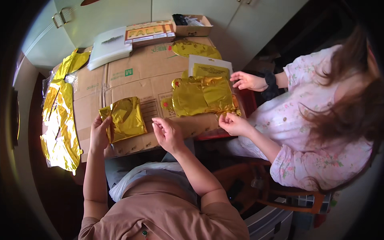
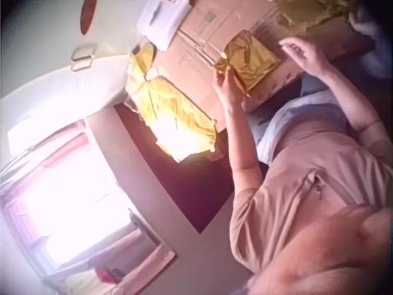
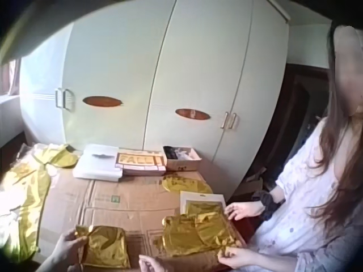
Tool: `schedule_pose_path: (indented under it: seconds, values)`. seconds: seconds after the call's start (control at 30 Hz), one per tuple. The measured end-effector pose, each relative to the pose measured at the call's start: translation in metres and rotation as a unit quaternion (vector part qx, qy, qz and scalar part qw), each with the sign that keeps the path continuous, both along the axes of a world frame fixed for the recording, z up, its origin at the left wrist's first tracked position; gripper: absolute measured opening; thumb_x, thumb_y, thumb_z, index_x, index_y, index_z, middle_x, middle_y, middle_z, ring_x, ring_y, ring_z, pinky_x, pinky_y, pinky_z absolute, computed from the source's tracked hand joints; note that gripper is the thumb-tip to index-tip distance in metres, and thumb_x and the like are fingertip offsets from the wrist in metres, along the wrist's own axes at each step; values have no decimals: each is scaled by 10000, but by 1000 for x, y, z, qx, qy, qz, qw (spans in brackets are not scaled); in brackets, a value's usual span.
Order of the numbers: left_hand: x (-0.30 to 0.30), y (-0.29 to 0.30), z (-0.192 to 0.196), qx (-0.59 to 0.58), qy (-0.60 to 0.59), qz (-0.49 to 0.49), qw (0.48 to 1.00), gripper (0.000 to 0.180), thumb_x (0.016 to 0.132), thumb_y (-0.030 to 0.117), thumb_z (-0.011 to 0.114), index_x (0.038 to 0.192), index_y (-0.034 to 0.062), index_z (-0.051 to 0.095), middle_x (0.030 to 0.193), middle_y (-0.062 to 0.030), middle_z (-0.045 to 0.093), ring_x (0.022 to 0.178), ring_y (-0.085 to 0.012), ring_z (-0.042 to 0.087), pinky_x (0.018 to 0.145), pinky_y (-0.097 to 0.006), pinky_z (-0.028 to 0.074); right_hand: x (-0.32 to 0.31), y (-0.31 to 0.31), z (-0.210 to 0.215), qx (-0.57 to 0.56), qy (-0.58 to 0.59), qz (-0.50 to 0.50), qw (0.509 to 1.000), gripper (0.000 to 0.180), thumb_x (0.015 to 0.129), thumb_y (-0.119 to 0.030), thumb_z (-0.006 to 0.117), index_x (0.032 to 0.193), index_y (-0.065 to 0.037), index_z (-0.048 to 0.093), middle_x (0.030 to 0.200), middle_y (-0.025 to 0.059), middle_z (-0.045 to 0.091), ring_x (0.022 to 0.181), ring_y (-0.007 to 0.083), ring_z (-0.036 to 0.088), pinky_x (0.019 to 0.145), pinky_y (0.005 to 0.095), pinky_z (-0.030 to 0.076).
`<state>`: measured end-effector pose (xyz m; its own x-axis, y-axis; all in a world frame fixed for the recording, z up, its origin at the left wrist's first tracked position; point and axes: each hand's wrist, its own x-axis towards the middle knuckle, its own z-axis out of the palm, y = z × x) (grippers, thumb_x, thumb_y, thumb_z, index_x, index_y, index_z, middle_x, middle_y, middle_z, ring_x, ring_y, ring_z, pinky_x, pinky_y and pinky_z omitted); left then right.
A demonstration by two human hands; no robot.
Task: Folding and stacking gold-colored square sheets of paper on a cardboard work surface.
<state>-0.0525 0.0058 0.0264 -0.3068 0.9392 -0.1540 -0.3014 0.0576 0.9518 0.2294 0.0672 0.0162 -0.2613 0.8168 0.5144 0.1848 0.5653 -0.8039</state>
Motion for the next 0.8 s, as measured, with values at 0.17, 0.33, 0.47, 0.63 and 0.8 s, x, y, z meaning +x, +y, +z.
schedule_pose_path:
  seconds: [0.17, 0.33, 0.47, 0.63, 0.8]
  values:
    - [10, 3, 6, -2, 27, 30, 999, 259, 1012, 72, 622, 1258, -8, 640, 1123, -60, 723, 981, -127, 665, 889, -295, 534, 0, -2, 1, 73, -48, -18, 996, 97, 915, -17, 702, 1009, -23, 728, 900, 113, 736, 759, 236, 706, 690, 332, 566]
    - [7, 3, -3, -14, -23, 31, 999, 234, 1020, 93, 644, 1238, 8, 646, 1017, -7, 694, 882, -66, 619, 800, -241, 517, 2, -4, -1, 61, -54, 10, 997, 125, 904, -13, 695, 1029, -27, 697, 883, 113, 721, 748, 265, 689, 687, 363, 551]
    - [9, 2, -1, -12, -11, 32, 999, 214, 1025, 104, 643, 1222, 20, 646, 973, 13, 675, 838, -51, 592, 757, -230, 504, 2, -3, -2, 75, -60, 7, 995, 126, 908, -15, 688, 1033, -26, 695, 865, 108, 709, 742, 258, 677, 683, 356, 543]
    - [15, 1, 9, -4, -17, 32, 999, 219, 1029, 107, 640, 1226, 11, 640, 973, 12, 676, 835, -53, 595, 753, -228, 509, 2, -3, 1, 65, -65, 8, 996, 134, 902, -12, 688, 1035, -28, 695, 878, 110, 711, 763, 269, 685, 706, 363, 552]
    - [18, -2, 18, -1, -39, 26, 999, 240, 1027, 97, 637, 1245, -4, 632, 1030, -23, 706, 889, -68, 634, 804, -246, 537, 2, -3, 2, 71, -65, 8, 995, 143, 893, 0, 685, 1032, -31, 693, 893, 112, 713, 787, 286, 693, 719, 374, 557]
